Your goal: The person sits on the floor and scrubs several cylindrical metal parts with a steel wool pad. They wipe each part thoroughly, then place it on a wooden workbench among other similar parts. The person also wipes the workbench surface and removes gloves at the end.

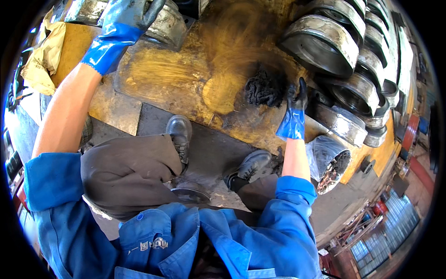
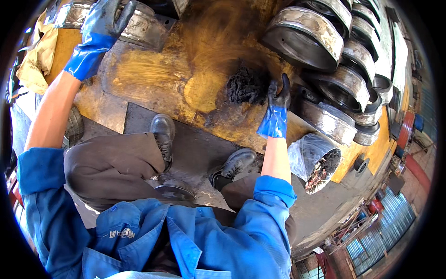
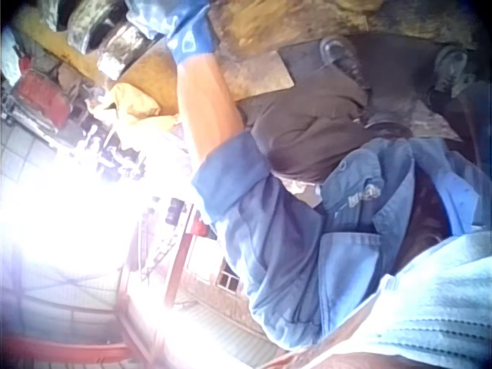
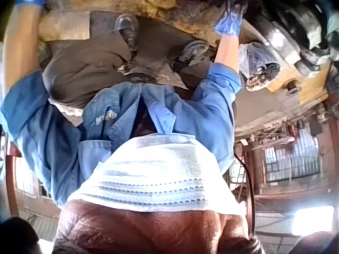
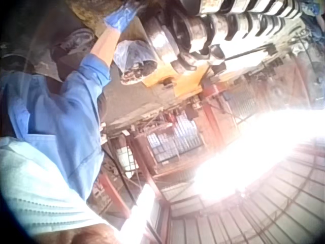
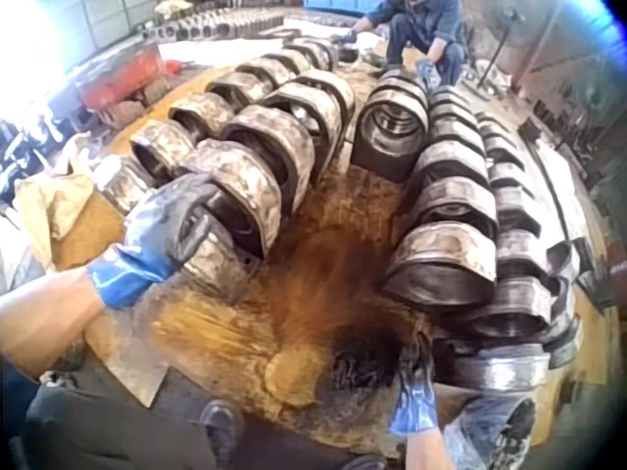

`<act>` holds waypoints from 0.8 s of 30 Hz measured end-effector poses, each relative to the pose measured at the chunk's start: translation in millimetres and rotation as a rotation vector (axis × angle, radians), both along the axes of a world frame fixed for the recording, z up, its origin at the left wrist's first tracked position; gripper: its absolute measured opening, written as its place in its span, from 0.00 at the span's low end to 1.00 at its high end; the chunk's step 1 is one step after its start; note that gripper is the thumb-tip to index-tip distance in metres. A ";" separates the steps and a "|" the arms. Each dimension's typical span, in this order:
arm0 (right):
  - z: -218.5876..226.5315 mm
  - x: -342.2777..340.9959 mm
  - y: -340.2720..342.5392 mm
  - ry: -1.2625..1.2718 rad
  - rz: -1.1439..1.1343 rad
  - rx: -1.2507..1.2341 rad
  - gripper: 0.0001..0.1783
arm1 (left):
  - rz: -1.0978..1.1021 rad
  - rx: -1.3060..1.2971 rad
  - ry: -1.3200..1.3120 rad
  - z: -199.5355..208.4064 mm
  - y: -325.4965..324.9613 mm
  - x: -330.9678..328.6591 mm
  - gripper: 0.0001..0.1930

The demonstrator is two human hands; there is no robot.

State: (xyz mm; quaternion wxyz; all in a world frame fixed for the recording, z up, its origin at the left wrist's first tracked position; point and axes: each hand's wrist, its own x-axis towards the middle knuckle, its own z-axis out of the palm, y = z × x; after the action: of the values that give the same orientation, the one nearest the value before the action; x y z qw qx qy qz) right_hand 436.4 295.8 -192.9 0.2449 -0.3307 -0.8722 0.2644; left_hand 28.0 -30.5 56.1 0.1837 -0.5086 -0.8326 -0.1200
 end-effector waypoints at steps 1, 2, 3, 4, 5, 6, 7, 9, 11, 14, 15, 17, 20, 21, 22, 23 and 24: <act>2.1 -3.7 -5.7 -0.004 -0.004 0.005 0.25 | -0.009 0.010 0.022 0.2 1.0 0.0 0.20; -2.3 -13.2 -18.1 -0.075 0.034 0.062 0.28 | -0.018 0.019 0.044 0.1 1.7 0.0 0.20; -8.5 -29.4 -38.2 -0.143 0.072 0.117 0.31 | -0.020 0.021 0.051 0.3 1.7 -0.9 0.20; -13.7 -41.6 -60.3 -0.218 0.103 0.172 0.34 | -0.037 0.035 0.050 -1.4 4.2 -0.7 0.19; -15.2 -49.3 -82.2 -0.297 0.132 0.230 0.38 | -0.054 0.042 0.054 -2.3 7.7 -0.1 0.19; -4.7 -67.3 -113.9 -0.388 0.111 0.254 0.43 | -0.067 0.042 0.067 -2.9 8.5 -2.2 0.19; -3.3 -77.1 -134.3 -0.480 0.077 0.262 0.40 | -0.062 0.039 0.056 -1.5 15.0 1.0 0.18; 7.5 -92.6 -168.4 -0.634 0.251 0.154 0.36 | -0.049 0.067 0.035 -11.9 15.8 1.1 0.18; -4.1 -83.3 -186.3 -0.545 0.444 0.169 0.35 | -0.050 0.042 0.049 4.9 16.7 0.5 0.18; -28.2 -43.6 -163.7 -0.539 0.459 0.356 0.34 | -0.060 0.028 0.055 -2.8 11.8 -5.0 0.18; -27.0 -14.3 -137.4 -0.547 0.316 0.440 0.34 | -0.047 0.069 0.013 -32.6 15.3 -0.8 0.18; -19.8 -15.2 -105.4 -0.403 0.070 0.492 0.32 | -0.038 0.028 0.061 1.5 3.4 -4.6 0.18; -40.4 24.4 -6.6 -0.381 -0.209 0.611 0.26 | -0.042 0.056 0.031 -17.0 15.1 4.9 0.18; -46.9 5.7 7.3 -0.334 -0.264 0.612 0.24 | -0.055 0.051 0.069 1.1 13.4 2.0 0.18; -49.4 8.5 25.5 -0.368 -0.291 0.660 0.23 | -0.073 0.089 0.028 -24.9 15.3 -1.0 0.18; -48.4 -7.4 29.3 -0.373 -0.285 0.648 0.23 | -0.081 0.087 0.011 -26.9 16.3 -4.1 0.18; -52.8 -35.6 25.9 -0.232 -0.411 0.234 0.23 | -0.081 0.064 0.008 -17.2 11.8 -5.0 0.18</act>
State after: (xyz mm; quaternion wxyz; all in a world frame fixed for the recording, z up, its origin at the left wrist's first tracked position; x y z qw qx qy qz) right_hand 400.9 321.6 -245.7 0.2285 -0.4983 -0.8337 0.0666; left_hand 23.0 -18.7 38.9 0.1981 -0.5364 -0.8062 -0.1522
